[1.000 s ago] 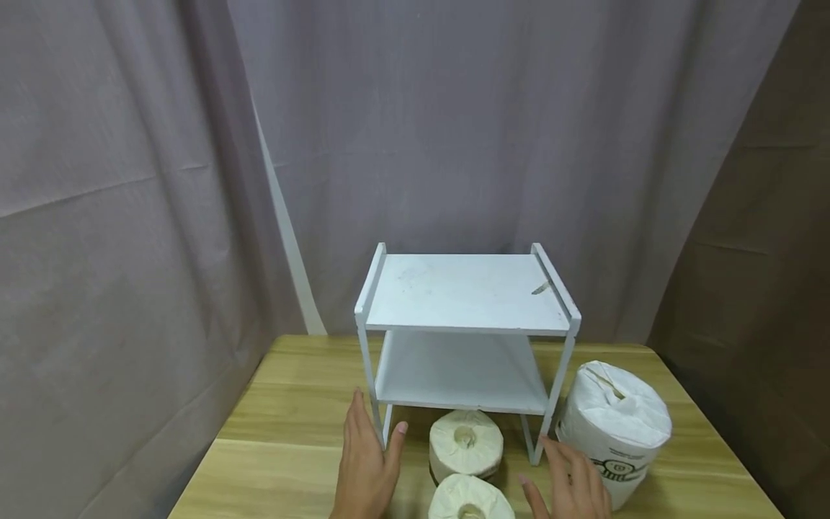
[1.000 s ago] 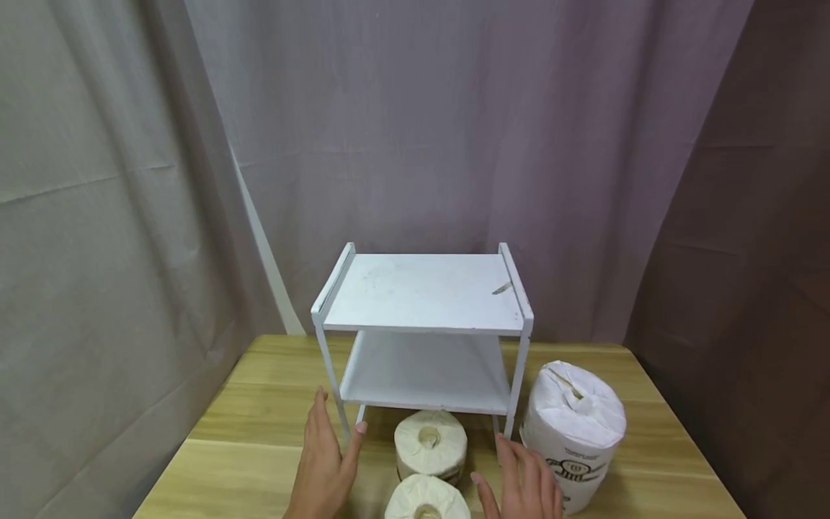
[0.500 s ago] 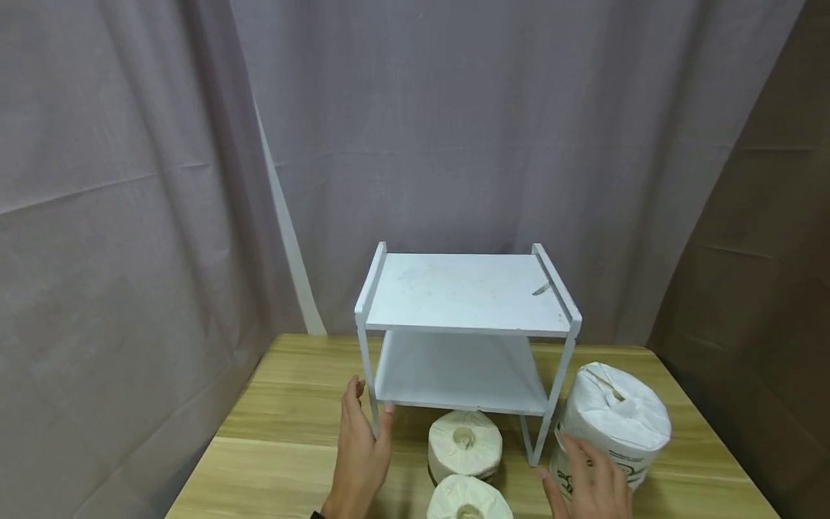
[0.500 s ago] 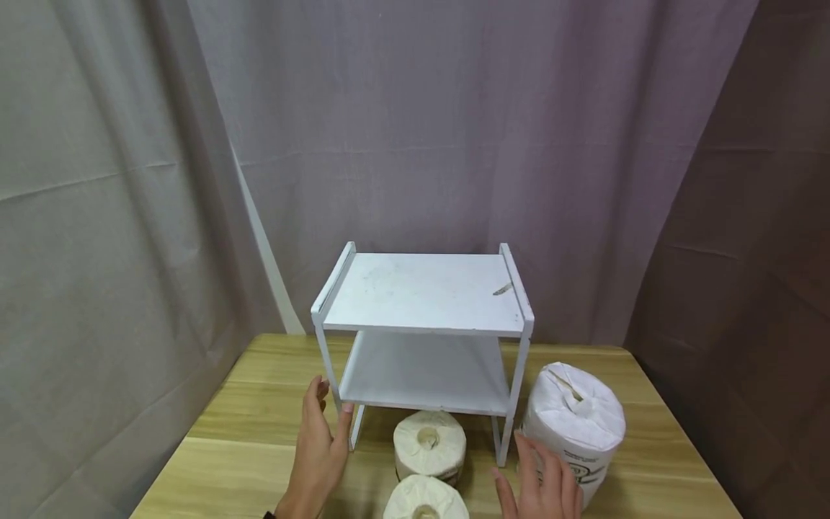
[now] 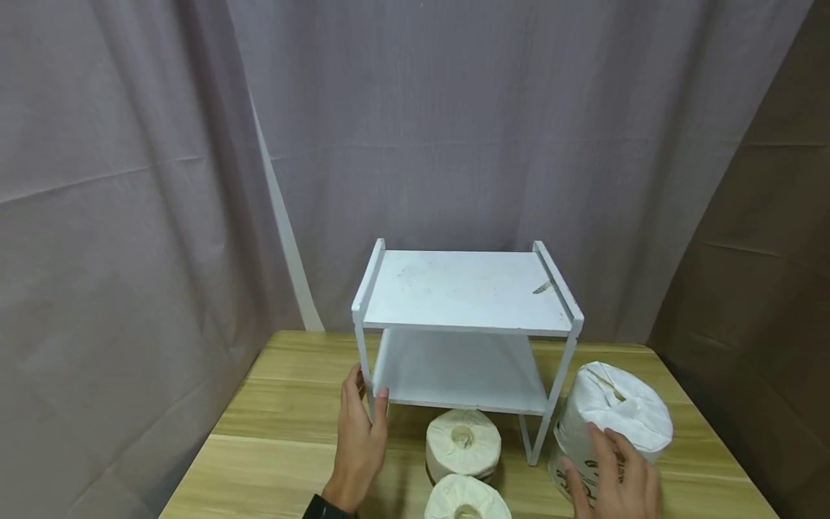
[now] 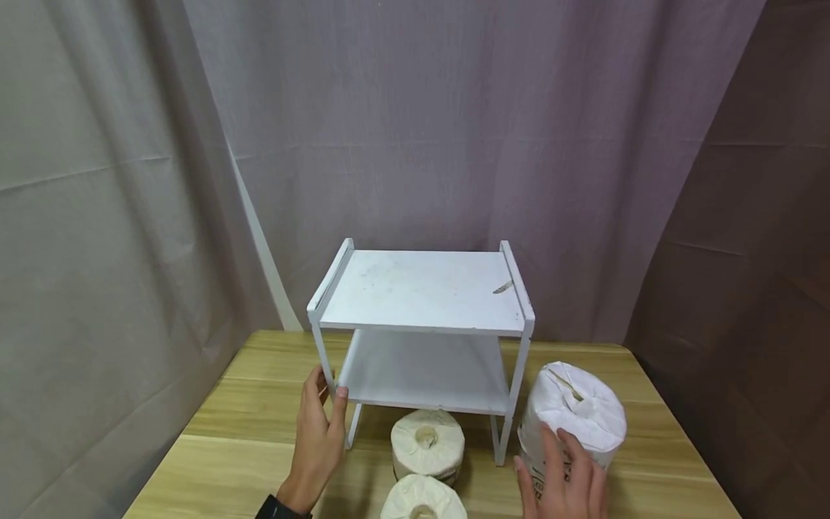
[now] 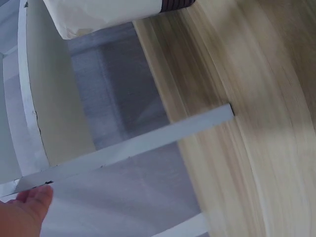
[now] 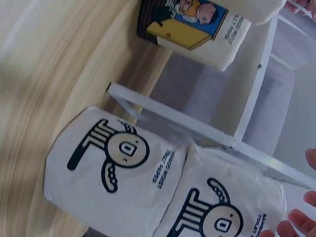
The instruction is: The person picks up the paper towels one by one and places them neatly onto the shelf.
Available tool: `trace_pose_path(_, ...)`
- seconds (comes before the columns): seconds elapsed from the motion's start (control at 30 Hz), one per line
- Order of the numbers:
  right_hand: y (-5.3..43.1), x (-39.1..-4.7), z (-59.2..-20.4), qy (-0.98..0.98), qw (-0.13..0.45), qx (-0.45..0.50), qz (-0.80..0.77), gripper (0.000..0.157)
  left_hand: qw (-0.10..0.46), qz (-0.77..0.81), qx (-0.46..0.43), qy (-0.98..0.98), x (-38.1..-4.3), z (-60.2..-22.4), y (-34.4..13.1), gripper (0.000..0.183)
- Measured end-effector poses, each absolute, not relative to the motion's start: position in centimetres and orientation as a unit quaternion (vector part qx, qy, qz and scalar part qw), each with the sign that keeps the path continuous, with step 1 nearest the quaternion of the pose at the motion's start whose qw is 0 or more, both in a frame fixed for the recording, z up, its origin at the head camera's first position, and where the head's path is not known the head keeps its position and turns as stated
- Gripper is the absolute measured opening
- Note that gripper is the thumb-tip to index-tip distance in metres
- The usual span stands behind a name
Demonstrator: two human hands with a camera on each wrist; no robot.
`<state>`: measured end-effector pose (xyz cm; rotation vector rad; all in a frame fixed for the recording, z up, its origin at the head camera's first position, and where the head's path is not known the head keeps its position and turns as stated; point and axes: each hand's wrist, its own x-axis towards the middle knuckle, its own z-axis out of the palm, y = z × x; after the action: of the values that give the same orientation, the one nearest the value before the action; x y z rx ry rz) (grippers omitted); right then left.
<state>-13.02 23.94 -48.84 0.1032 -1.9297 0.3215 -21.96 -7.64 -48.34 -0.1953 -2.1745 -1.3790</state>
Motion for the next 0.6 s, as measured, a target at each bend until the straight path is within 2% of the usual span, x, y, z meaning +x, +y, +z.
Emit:
trace_pose_path(0.13,24.7,-13.0,-48.7,-0.819,0.562,0.027,0.113,0.073,0.290,-0.529,-0.086,-0.793,-22.3,-48.3,-7.4,0.053)
trace_pose_path(0.43,26.3,-13.3,-47.7,-0.841,0.530,0.009,0.114,0.076,0.341,-0.540,-0.111,-0.761,-23.3,-48.6,-7.3,0.031)
trace_pose_path(0.6,27.3,-13.6,-47.2,-0.849,0.517,0.028,0.105,0.079,0.347,-0.568,-0.120,-0.737,-24.1,-48.0,-7.2,0.030)
